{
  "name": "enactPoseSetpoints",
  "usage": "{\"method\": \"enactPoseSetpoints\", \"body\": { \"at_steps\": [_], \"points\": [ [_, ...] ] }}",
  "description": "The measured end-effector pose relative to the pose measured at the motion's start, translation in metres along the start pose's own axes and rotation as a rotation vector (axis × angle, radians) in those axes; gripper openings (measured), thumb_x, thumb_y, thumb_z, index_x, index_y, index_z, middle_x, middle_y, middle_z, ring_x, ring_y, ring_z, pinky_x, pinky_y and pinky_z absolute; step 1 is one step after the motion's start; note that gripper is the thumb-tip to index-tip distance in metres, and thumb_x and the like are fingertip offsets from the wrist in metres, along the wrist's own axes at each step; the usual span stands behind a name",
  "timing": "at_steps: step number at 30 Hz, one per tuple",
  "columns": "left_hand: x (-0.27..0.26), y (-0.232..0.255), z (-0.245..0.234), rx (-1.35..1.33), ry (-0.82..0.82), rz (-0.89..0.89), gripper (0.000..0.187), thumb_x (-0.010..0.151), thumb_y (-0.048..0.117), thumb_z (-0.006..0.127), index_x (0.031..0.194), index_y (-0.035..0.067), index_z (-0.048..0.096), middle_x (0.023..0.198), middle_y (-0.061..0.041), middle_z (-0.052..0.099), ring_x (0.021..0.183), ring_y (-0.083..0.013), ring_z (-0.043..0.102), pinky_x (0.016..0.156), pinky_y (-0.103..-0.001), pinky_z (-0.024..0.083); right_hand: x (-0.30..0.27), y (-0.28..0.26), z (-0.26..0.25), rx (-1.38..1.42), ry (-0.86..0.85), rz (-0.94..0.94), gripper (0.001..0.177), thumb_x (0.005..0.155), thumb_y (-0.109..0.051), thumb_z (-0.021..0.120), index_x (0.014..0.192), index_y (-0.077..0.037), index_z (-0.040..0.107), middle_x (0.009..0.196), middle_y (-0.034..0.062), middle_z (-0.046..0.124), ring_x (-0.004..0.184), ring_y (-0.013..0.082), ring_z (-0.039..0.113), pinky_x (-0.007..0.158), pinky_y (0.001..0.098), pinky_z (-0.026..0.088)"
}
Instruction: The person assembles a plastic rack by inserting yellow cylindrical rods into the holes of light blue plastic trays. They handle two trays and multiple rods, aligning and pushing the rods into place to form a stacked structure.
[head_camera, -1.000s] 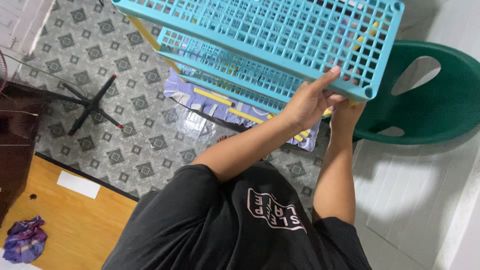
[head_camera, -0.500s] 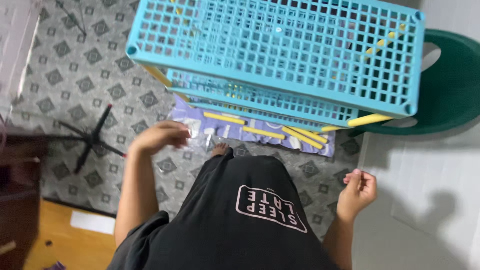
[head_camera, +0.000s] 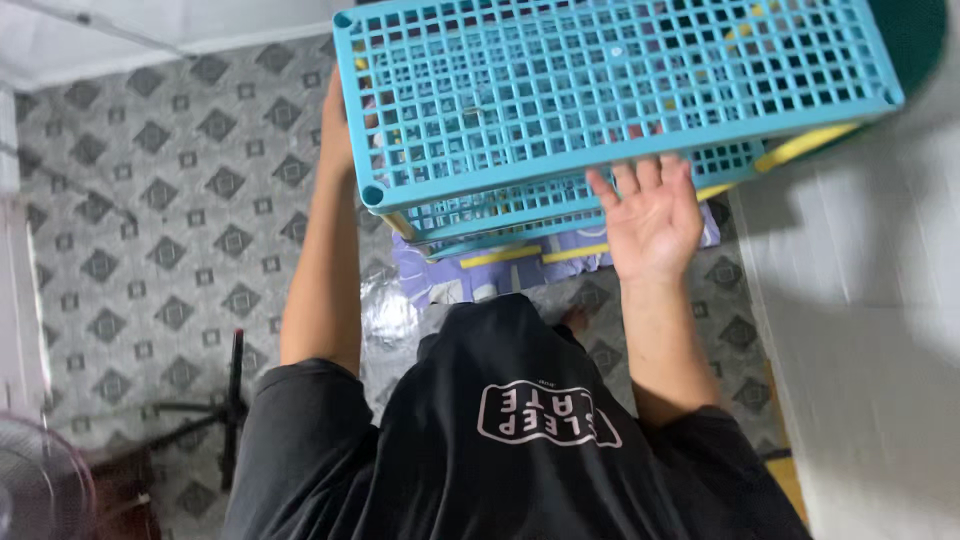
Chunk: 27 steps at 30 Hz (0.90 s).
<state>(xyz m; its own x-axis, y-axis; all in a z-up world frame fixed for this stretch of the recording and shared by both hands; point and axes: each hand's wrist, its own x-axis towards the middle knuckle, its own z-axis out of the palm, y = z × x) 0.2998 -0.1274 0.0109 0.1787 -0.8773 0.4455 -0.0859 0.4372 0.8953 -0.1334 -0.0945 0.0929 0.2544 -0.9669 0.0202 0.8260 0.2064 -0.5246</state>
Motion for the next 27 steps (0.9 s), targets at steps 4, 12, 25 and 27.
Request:
{"method": "enactPoseSetpoints", "body": {
  "at_steps": [4,12,25,27],
  "points": [
    [0.005,-0.031,0.011,-0.324,0.155,0.039,0.018,0.111,0.013,0.06,0.126,0.003,0.06,0.106,-0.001,0.068,0.091,-0.0099,0.064,0.079,-0.028,0.056,-0.009,0.012,0.019,-0.095,0.012,-0.122,0.046,0.109,-0.032,0.061,0.149,-0.012,0.048,0.152,0.0088,0.053,0.139,0.0307,0.057,0.111,0.0496,0.05],
    [0.021,0.0,-0.011,-0.144,0.253,0.136,0.018,0.104,0.018,0.065,0.112,0.002,0.063,0.096,-0.001,0.068,0.084,-0.009,0.065,0.074,-0.027,0.057,-0.044,-0.007,0.093,-0.335,-0.029,-0.465,0.045,0.107,-0.017,0.067,0.148,-0.012,0.048,0.14,0.0051,0.059,0.13,0.021,0.059,0.11,0.0427,0.05],
    [-0.053,0.235,0.045,-0.312,0.214,0.225,0.044,0.09,0.018,0.084,0.12,0.002,0.057,0.098,-0.009,0.071,0.078,-0.0157,0.072,0.066,-0.033,0.061,0.02,-0.103,0.119,-0.545,-0.177,-0.458,0.038,0.106,-0.028,0.064,0.136,-0.007,0.058,0.126,0.0048,0.064,0.116,0.0179,0.061,0.101,0.0368,0.052],
    [-0.06,0.257,0.064,-0.158,0.236,0.274,0.029,0.097,0.015,0.081,0.112,0.002,0.061,0.087,-0.008,0.07,0.066,-0.0146,0.067,0.054,-0.03,0.052,0.033,-0.111,0.116,-0.598,-0.174,-0.486,0.04,0.107,-0.032,0.064,0.138,-0.008,0.057,0.128,0.0042,0.064,0.117,0.0176,0.061,0.101,0.037,0.052]
  ]
}}
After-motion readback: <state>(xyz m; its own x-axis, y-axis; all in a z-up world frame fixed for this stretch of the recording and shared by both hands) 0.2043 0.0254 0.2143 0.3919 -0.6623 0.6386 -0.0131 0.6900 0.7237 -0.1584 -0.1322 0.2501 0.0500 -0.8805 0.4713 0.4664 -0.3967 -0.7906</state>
